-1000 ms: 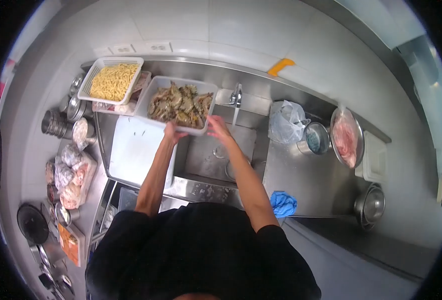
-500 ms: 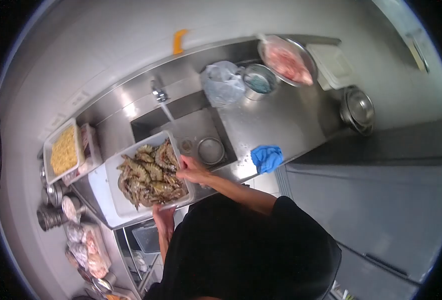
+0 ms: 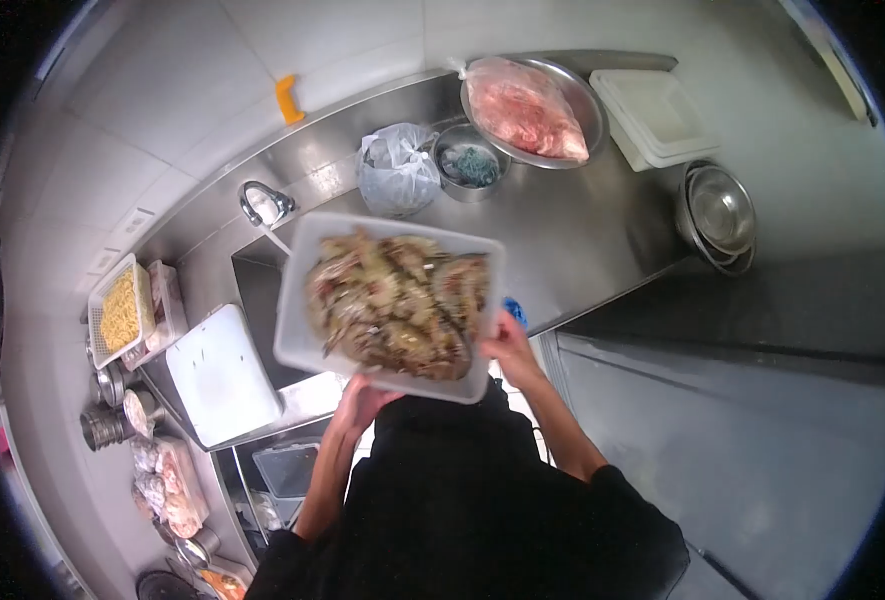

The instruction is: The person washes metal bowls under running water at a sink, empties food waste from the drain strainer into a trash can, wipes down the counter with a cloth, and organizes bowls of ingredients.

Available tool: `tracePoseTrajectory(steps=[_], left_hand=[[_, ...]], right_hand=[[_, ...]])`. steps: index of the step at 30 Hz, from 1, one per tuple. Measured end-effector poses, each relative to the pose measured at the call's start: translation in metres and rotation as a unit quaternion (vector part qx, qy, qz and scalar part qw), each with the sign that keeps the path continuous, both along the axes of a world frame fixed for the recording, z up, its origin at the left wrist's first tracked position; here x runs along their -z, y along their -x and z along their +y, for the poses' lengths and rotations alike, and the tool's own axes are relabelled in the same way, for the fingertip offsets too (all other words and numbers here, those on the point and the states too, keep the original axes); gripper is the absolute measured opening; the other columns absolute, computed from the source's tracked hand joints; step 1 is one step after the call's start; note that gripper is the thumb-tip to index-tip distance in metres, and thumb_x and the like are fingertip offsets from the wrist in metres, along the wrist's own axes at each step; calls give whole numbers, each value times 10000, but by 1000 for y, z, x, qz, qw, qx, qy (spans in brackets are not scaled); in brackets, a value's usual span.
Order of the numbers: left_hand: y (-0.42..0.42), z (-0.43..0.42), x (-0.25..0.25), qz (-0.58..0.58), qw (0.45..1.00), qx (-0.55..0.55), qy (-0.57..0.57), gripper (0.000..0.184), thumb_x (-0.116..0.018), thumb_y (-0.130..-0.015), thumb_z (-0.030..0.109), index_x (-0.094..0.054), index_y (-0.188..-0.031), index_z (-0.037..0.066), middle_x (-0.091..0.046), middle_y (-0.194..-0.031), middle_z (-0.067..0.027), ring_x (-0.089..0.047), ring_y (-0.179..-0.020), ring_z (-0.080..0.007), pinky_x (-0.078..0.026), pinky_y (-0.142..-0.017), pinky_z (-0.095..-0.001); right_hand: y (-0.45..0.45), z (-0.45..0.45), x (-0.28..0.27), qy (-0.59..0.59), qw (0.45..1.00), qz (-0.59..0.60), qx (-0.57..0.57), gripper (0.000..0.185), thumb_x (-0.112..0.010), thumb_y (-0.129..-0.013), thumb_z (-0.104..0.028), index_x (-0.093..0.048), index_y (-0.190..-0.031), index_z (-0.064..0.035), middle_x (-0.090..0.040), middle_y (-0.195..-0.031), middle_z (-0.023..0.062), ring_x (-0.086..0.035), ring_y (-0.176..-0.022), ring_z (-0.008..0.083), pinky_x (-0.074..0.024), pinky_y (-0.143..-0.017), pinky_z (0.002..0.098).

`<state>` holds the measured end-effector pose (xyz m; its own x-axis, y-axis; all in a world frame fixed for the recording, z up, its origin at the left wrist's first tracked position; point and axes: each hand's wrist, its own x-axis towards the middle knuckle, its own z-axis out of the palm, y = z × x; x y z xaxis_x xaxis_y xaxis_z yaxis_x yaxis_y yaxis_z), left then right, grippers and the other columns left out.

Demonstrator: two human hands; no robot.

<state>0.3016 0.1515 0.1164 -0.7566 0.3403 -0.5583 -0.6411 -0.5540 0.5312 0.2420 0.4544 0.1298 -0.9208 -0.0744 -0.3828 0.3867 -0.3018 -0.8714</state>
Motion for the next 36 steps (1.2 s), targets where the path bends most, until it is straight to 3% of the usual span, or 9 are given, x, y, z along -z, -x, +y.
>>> tracePoseTrajectory(steps=[6,11,17,20,23,24,26,30,36], left_hand=[[86,113,44,-71,977,174,-97,424,-603,-899,314,-524,-1177,3,-584,-1207,-182,-559,-1162,-328,-465,-1019,-479],[118,196,82,0,971,239,-1,512,-629,-910,397,-493,-1220,12,-549,-1224,-155,-567,-1135,-292,-492,-974,-448],[182,159,73,152,967,152,139,445,-562,-942,397,-516,-1254,83,-581,-1205,-80,-588,-1079,-209,-499,-879,-377],[194,98,53,141,971,61,182,357,-536,-938,320,-558,-1210,91,-620,-1128,-75,-601,-1048,-192,-479,-880,-349],[186,50,47,109,968,-49,219,319,-499,-951,287,-556,-1194,88,-626,-1105,-79,-605,-998,-188,-471,-853,-327],[181,38,50,89,967,-77,227,314,-490,-955,280,-555,-1192,84,-627,-1100,-79,-604,-987,-187,-470,-842,-323],[171,28,52,64,964,-109,234,297,-478,-959,260,-557,-1181,78,-631,-1085,-78,-604,-957,-176,-468,-813,-314],[141,25,40,65,966,-94,230,277,-485,-970,252,-570,-1162,70,-639,-1056,-66,-597,-930,-153,-464,-794,-294],[101,25,40,67,969,-61,231,283,-500,-981,292,-583,-1163,93,-642,-1060,-53,-590,-927,-147,-460,-804,-289]], right_hand=[[-36,109,30,-7,988,18,154,454,-543,-674,48,-568,-1118,-45,-576,-916,12,-567,-841,123,-482,-756,269],[-43,194,86,38,968,46,242,321,-529,-723,23,-576,-1033,-44,-561,-846,5,-555,-776,126,-481,-721,261],[8,284,126,-344,906,-191,153,220,-571,-833,-163,-592,-1007,-30,-628,-877,69,-610,-787,205,-494,-691,337],[53,237,60,-768,612,-187,16,319,-620,-821,-209,-620,-1066,-3,-668,-975,170,-653,-887,316,-512,-787,424],[141,141,-4,-725,670,155,39,355,-649,-792,-171,-625,-1111,-16,-639,-1100,218,-614,-1017,380,-493,-870,455],[175,97,-21,-643,732,226,-3,319,-622,-819,-119,-627,-1135,-72,-640,-1092,185,-604,-1005,384,-493,-863,453],[237,23,-21,-547,756,345,-99,253,-585,-852,-114,-619,-1101,-89,-640,-1049,156,-610,-950,391,-505,-816,463],[334,-67,22,-600,640,424,-226,309,-589,-833,-104,-554,-1139,-69,-610,-1089,163,-653,-906,374,-542,-756,476],[409,-99,54,-709,487,306,-408,365,-617,-782,-125,-625,-1130,-15,-588,-1212,226,-660,-982,378,-544,-815,482]])
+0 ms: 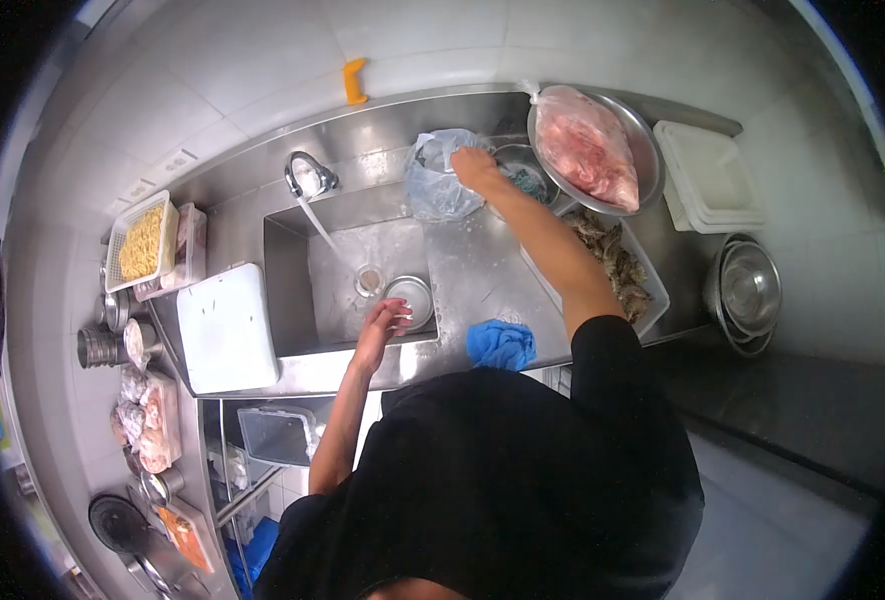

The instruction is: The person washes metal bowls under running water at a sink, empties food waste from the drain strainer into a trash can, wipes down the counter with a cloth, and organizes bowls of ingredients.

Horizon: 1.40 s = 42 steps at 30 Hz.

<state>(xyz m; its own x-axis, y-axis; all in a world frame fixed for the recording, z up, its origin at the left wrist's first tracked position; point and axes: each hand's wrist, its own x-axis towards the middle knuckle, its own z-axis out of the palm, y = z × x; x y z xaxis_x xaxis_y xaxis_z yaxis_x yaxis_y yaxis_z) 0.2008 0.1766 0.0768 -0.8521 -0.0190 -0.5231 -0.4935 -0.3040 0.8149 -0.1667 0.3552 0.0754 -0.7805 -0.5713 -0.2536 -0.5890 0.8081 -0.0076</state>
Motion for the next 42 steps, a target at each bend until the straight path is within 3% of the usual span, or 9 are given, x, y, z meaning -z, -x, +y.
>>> tracePoseTrajectory(steps=[11,18,23,25,27,28,30,36,42], left_hand=[[-3,-29,-1,9,997,-59,-41,288,-473,-970,252,-565,-1187,86,-640,-1073,-57,-609,-939,-157,-463,-798,-289],[-9,-69,15,18,993,-102,-56,387,-508,-955,334,-537,-1238,73,-615,-1099,-65,-583,-970,-177,-446,-821,-308],[4,-91,16,24,994,-102,-45,424,-526,-939,368,-543,-1261,92,-614,-1112,-48,-573,-1009,-175,-443,-834,-305],[8,-97,20,13,992,-120,-48,378,-482,-968,318,-538,-1248,69,-625,-1092,-61,-593,-961,-157,-455,-804,-289],[9,-107,23,8,990,-138,-18,373,-479,-977,330,-548,-1236,70,-633,-1089,-68,-596,-970,-161,-455,-812,-288],[6,-111,26,5,990,-143,4,370,-479,-981,336,-553,-1228,70,-638,-1088,-73,-599,-973,-165,-454,-817,-289],[3,-126,48,-10,990,-135,25,342,-482,-985,324,-561,-1208,76,-647,-1078,-82,-606,-954,-169,-457,-817,-291],[7,-153,136,-109,979,-107,137,376,-552,-916,326,-562,-1186,64,-660,-1028,-97,-632,-877,-179,-494,-720,-303],[31,-151,268,-236,920,69,305,510,-639,-812,351,-593,-1200,24,-667,-1078,-159,-658,-914,-260,-567,-698,-393]], right_hand=[[17,-18,11,54,998,-13,-11,352,-477,-859,-263,-700,-930,1,-662,-1023,248,-635,-986,403,-495,-886,476],[-24,-28,-52,356,924,-79,118,321,-470,-864,-238,-670,-894,11,-660,-912,237,-646,-841,373,-494,-777,444],[-53,-6,-80,539,781,-185,255,269,-510,-877,-230,-630,-806,0,-592,-717,132,-560,-697,212,-439,-651,384],[-76,30,-88,689,667,-233,163,186,-543,-881,-194,-617,-768,-67,-516,-680,34,-497,-660,131,-417,-604,331],[-102,74,-106,738,480,-384,278,66,-586,-888,-202,-598,-908,-140,-542,-817,-21,-519,-725,108,-444,-646,298],[-132,86,-142,748,467,-366,297,86,-600,-892,-217,-586,-945,-151,-550,-876,-19,-535,-813,119,-452,-734,310],[-159,129,-158,755,454,-331,337,92,-594,-922,-223,-589,-969,-145,-545,-913,-15,-514,-865,127,-428,-850,362],[-224,200,-216,682,509,-138,507,228,-522,-983,-282,-598,-1057,-80,-603,-971,-3,-576,-837,98,-498,-693,264],[-220,295,-144,572,627,-78,523,230,-532,-963,-322,-575,-871,-116,-503,-746,-40,-500,-649,77,-413,-574,240]])
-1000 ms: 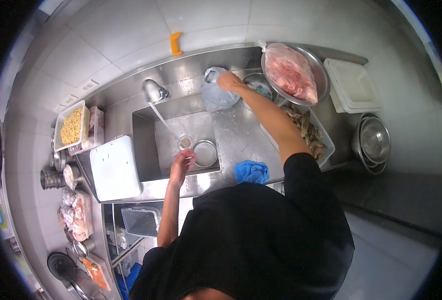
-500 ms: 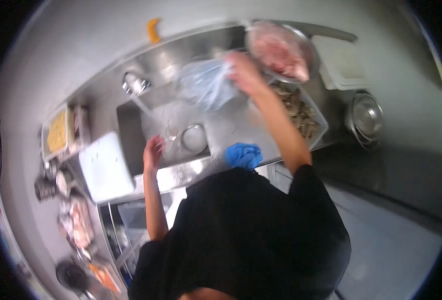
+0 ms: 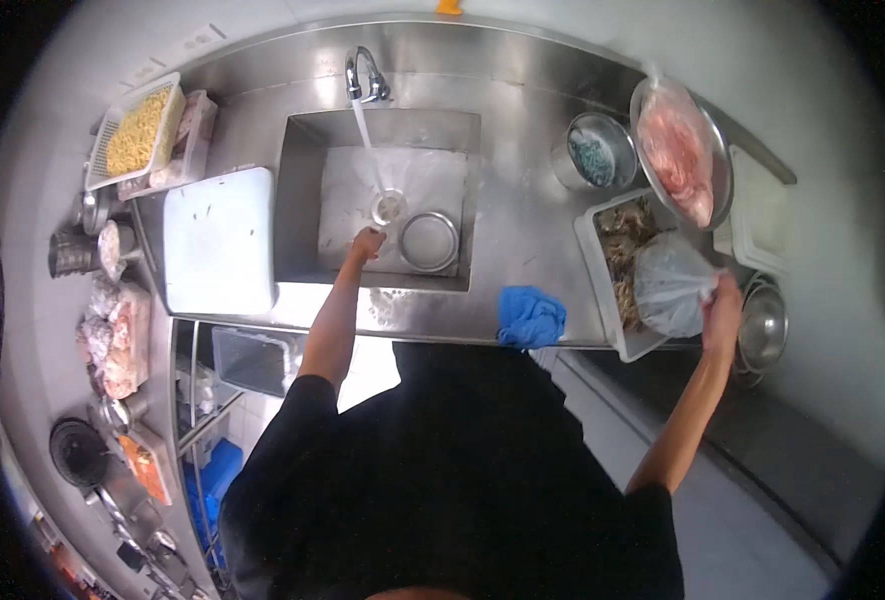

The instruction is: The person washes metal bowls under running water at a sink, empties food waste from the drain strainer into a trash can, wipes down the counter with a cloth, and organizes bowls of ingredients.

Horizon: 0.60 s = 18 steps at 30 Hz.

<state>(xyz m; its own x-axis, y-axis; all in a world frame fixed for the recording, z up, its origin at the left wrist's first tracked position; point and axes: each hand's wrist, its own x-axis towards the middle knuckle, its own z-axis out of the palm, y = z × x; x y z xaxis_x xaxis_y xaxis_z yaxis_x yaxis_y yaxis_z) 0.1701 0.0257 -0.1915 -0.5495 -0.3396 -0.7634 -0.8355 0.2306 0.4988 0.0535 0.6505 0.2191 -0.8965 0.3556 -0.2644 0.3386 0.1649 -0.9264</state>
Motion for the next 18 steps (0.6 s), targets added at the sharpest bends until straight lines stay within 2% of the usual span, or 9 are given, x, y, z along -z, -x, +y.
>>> tracePoseTrajectory(steps=[2,4,5,6,8,11,14,16,18], left_hand=[[12,16,31,-10,994,111,23,487,-611,-833,339,-599,-1211,33,-660,-1105,-148,-654,-878,-275,-575,-619,-413],[20,28,116,-50,981,188,18,496,-636,-825,323,-602,-1231,41,-644,-1166,-167,-650,-963,-286,-582,-686,-431],[26,33,164,-72,966,247,9,485,-653,-820,311,-612,-1226,48,-638,-1189,-179,-649,-1009,-293,-582,-738,-439],[40,47,172,-45,969,238,48,463,-647,-822,296,-619,-1214,51,-638,-1186,-183,-646,-1023,-300,-576,-758,-439],[39,64,169,-8,969,210,132,420,-635,-826,265,-632,-1190,57,-639,-1179,-191,-638,-1050,-313,-564,-798,-437],[17,58,129,36,965,185,185,347,-605,-813,191,-654,-1132,64,-642,-1153,-206,-620,-1084,-347,-530,-872,-444],[33,47,85,165,937,256,170,200,-567,-804,101,-690,-956,58,-647,-1054,-239,-617,-1045,-375,-496,-907,-453],[36,28,64,115,948,250,159,367,-586,-779,87,-583,-1143,38,-598,-1104,-295,-595,-1025,-450,-508,-873,-466],[18,8,48,169,956,153,184,513,-590,-789,89,-414,-1269,46,-574,-1127,-314,-604,-1005,-463,-548,-816,-470]], right_hand=[[-12,27,24,-113,991,-62,-41,244,-486,-964,-308,-594,-883,-105,-486,-718,-30,-472,-638,77,-431,-601,239],[-28,62,55,-248,947,-84,-184,273,-521,-970,-326,-559,-827,-97,-475,-661,-18,-506,-600,102,-405,-527,279],[-40,58,56,-268,930,-153,-202,259,-528,-963,-300,-567,-842,-75,-515,-661,31,-552,-621,130,-434,-545,312],[-48,44,60,-285,907,-220,-221,246,-534,-956,-274,-575,-857,-53,-556,-661,80,-597,-642,159,-463,-563,344],[-46,27,69,-524,767,-186,-319,203,-561,-919,-208,-585,-911,-6,-622,-786,190,-655,-752,264,-502,-660,408],[-24,-104,24,-604,734,28,-309,143,-578,-848,-89,-616,-964,-13,-625,-894,233,-600,-916,442,-495,-798,479],[46,-149,53,-508,767,88,-381,207,-581,-839,-66,-603,-1035,-7,-624,-1015,224,-603,-987,407,-486,-855,448],[112,-166,95,-465,779,119,-403,286,-579,-836,-62,-587,-1116,-8,-633,-1062,225,-604,-1030,400,-475,-910,434],[174,-164,147,-483,782,98,-381,376,-607,-829,-81,-560,-1196,-14,-636,-1110,220,-609,-1062,368,-467,-946,410]])
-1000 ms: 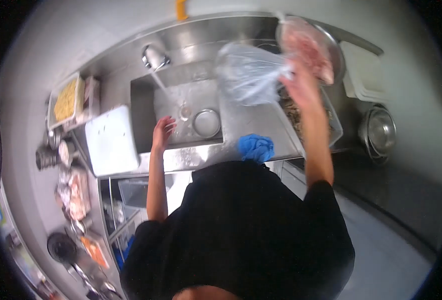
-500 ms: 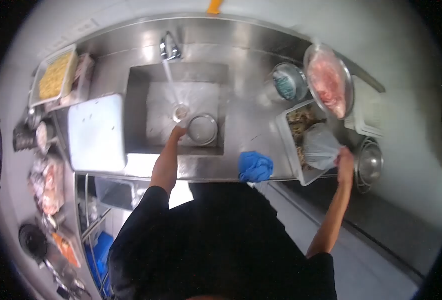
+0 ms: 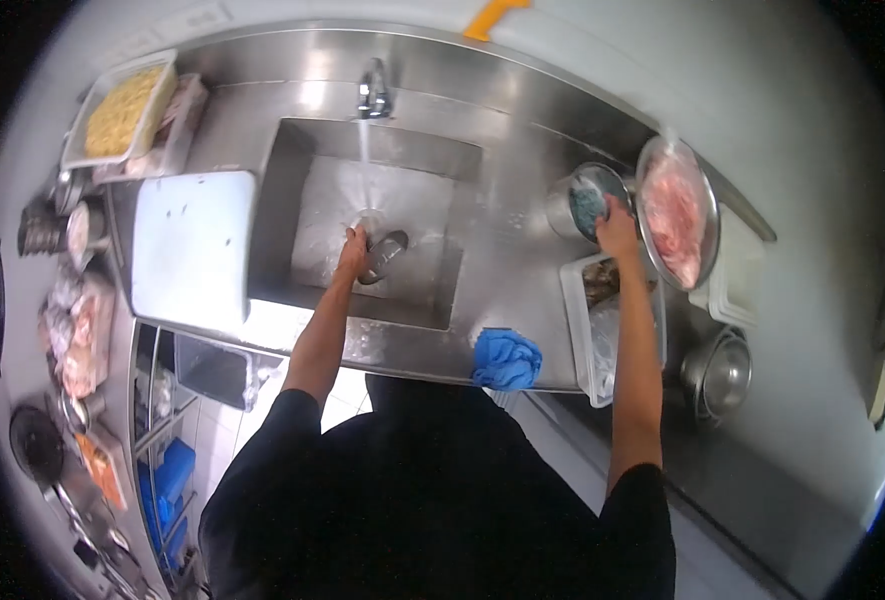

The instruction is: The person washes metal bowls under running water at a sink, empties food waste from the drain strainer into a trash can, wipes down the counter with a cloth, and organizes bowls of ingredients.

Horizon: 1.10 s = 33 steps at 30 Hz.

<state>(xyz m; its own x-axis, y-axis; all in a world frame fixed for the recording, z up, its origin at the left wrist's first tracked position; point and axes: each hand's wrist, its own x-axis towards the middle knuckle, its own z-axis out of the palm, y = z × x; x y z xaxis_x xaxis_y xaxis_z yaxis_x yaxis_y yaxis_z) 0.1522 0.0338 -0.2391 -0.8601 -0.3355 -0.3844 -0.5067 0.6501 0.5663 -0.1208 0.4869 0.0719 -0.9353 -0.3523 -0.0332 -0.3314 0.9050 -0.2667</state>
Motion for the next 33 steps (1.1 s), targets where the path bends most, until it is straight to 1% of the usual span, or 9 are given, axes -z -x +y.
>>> tracePoseTrajectory(steps=[4,8,11,14,17,20,21,26,33], left_hand=[[-2,-36,-89,-71,937,-164,-300,733,-572,-806,73,-120,-1382,80,-498,-1224,-342,-619,-990,-452,-614,-684,-462],[-9,-46,-55,15,858,-136,-495,734,-467,-815,-8,-123,-1460,62,-477,-1291,-315,-625,-1007,-394,-622,-634,-468],[2,1,-105,-47,993,48,-94,710,-506,-855,6,-208,-1491,102,-484,-1293,-290,-614,-1020,-422,-613,-674,-472],[-13,46,-184,-2,953,229,200,728,-528,-854,16,-221,-1505,127,-393,-1387,-283,-467,-1239,-433,-566,-849,-431],[-29,66,-210,82,974,105,184,702,-504,-834,0,-268,-1484,114,-362,-1409,-270,-383,-1305,-404,-545,-889,-393],[-33,72,-161,269,958,-95,-30,706,-497,-822,9,-262,-1478,123,-388,-1391,-253,-475,-1224,-398,-575,-810,-384],[-30,70,-243,74,903,-214,-365,668,-438,-849,47,-227,-1479,119,-406,-1382,-223,-535,-1158,-391,-582,-782,-418],[-20,96,-259,92,777,-324,-532,562,-365,-1008,327,-166,-1496,132,-368,-1432,-205,-556,-1142,-385,-595,-663,-447],[-41,75,-234,83,790,-353,-494,690,-357,-1001,508,-45,-1524,182,-314,-1453,-244,-490,-1192,-477,-612,-655,-551]], right_hand=[[103,58,144,41,994,-74,76,544,-674,-798,-155,-507,-1295,-9,-642,-1162,204,-608,-1112,332,-457,-957,388],[78,-3,76,-58,925,-291,236,636,-680,-761,-179,-477,-1321,44,-652,-1117,250,-597,-1130,380,-452,-974,406],[75,0,73,-88,963,-187,172,606,-713,-748,-167,-502,-1275,45,-672,-1043,203,-626,-1051,335,-473,-930,382],[67,-15,40,96,977,-87,171,563,-742,-742,-177,-529,-1223,23,-651,-1059,137,-625,-994,246,-478,-897,360],[34,-33,26,353,922,-89,134,558,-720,-777,-216,-515,-1251,-5,-633,-1103,103,-603,-1016,223,-460,-922,363],[-66,-146,-8,241,962,-60,116,583,-672,-824,-368,-519,-1269,-24,-627,-1140,124,-565,-1096,277,-417,-982,379],[-82,-174,27,208,952,-98,202,506,-633,-858,-398,-576,-1214,-44,-615,-1193,168,-586,-1063,342,-444,-911,441],[-176,-281,90,361,930,-34,-68,351,-618,-837,-233,-485,-1101,-44,-561,-1155,242,-542,-1099,407,-429,-897,484],[-180,-252,101,-39,896,-172,-408,414,-693,-728,-129,-584,-1121,-56,-575,-1128,186,-562,-1106,363,-477,-915,456]])
